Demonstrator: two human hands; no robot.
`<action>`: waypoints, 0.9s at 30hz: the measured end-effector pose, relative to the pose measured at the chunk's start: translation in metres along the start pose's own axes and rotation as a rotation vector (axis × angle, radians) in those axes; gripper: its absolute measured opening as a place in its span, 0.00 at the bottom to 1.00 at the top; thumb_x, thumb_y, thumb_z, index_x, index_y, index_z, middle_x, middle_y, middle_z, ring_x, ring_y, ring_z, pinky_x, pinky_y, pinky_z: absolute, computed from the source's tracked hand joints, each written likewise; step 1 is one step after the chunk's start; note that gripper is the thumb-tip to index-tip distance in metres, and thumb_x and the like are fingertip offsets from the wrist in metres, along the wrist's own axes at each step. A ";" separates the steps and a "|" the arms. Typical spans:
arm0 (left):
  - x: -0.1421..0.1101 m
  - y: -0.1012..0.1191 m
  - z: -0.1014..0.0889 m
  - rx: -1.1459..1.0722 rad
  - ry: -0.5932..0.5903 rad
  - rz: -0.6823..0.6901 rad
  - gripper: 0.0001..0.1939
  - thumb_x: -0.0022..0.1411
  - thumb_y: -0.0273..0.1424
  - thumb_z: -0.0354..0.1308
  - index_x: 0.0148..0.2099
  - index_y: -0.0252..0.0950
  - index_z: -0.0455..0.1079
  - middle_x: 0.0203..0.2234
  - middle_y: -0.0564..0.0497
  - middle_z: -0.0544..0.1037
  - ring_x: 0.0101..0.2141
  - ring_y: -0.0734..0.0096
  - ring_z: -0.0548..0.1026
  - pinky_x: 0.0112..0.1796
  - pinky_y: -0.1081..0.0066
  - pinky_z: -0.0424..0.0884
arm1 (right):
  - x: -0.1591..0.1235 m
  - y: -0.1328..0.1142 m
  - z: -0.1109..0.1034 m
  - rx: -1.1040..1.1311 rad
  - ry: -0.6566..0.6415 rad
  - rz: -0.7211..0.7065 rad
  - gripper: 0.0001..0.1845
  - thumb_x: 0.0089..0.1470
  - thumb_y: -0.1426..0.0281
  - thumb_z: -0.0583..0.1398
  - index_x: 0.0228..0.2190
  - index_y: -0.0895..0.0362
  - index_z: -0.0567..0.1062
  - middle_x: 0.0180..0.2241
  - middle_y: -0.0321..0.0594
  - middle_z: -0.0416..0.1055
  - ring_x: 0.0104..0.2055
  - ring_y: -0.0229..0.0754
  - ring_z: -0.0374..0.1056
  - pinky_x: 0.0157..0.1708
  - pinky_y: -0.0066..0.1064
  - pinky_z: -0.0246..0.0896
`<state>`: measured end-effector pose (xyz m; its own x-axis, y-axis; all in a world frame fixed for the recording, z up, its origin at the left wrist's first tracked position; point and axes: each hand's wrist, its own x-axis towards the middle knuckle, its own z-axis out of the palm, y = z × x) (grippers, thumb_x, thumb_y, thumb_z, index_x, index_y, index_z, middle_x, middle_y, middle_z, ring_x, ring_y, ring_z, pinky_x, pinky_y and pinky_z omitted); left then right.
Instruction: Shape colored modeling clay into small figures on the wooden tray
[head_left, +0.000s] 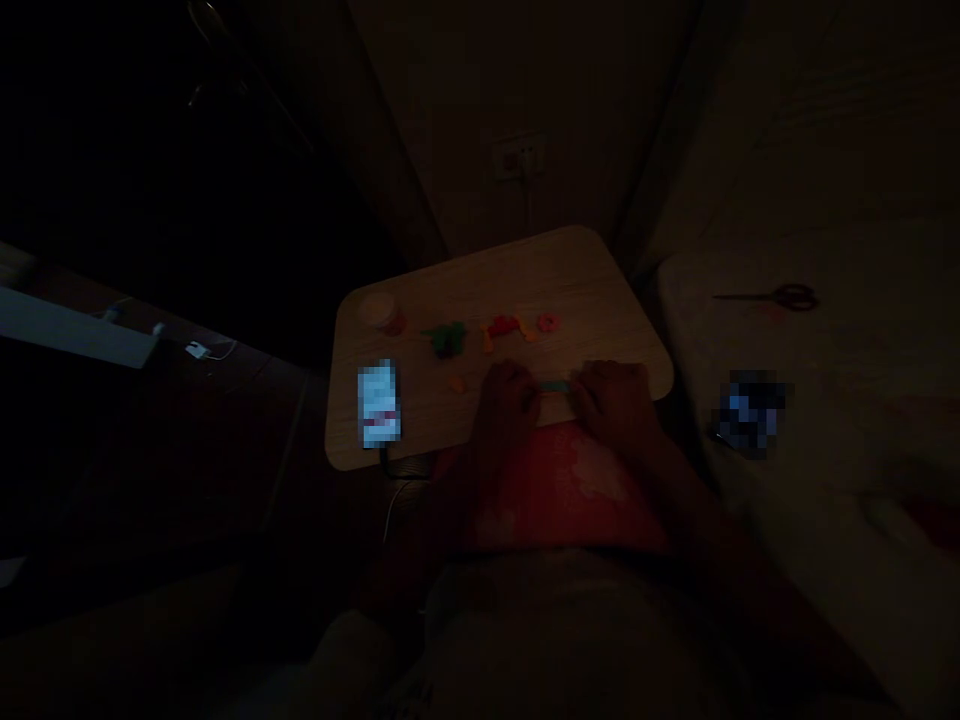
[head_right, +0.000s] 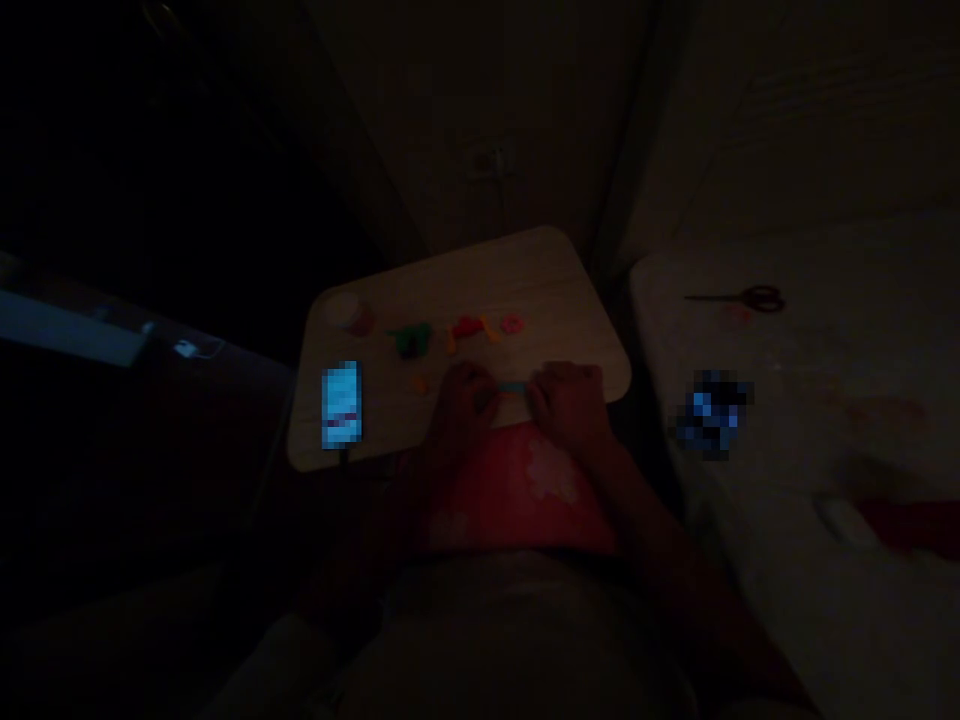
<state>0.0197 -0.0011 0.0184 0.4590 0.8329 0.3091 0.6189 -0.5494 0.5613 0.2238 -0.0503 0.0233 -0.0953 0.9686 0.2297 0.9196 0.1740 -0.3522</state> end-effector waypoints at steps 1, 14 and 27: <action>0.001 0.000 0.000 0.003 0.003 0.000 0.04 0.60 0.24 0.65 0.37 0.36 0.73 0.41 0.46 0.74 0.46 0.60 0.71 0.52 0.58 0.72 | 0.000 0.001 0.001 0.001 0.005 -0.009 0.19 0.68 0.63 0.53 0.36 0.57 0.81 0.37 0.48 0.78 0.41 0.50 0.68 0.42 0.42 0.44; 0.005 0.002 -0.002 0.015 -0.044 -0.009 0.07 0.56 0.23 0.65 0.37 0.37 0.73 0.44 0.45 0.72 0.48 0.57 0.70 0.53 0.56 0.72 | 0.011 0.002 0.000 -0.040 -0.005 -0.086 0.17 0.65 0.63 0.55 0.37 0.56 0.82 0.40 0.49 0.73 0.44 0.51 0.63 0.44 0.43 0.43; 0.005 0.002 -0.001 0.054 -0.071 0.005 0.11 0.53 0.23 0.64 0.39 0.37 0.70 0.44 0.44 0.71 0.48 0.56 0.69 0.53 0.56 0.70 | 0.011 0.005 0.004 -0.080 -0.061 -0.120 0.17 0.66 0.62 0.56 0.42 0.54 0.83 0.43 0.50 0.71 0.46 0.53 0.63 0.45 0.44 0.44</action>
<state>0.0223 0.0021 0.0218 0.5046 0.8246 0.2558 0.6490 -0.5577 0.5175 0.2260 -0.0385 0.0206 -0.2270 0.9511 0.2096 0.9274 0.2768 -0.2515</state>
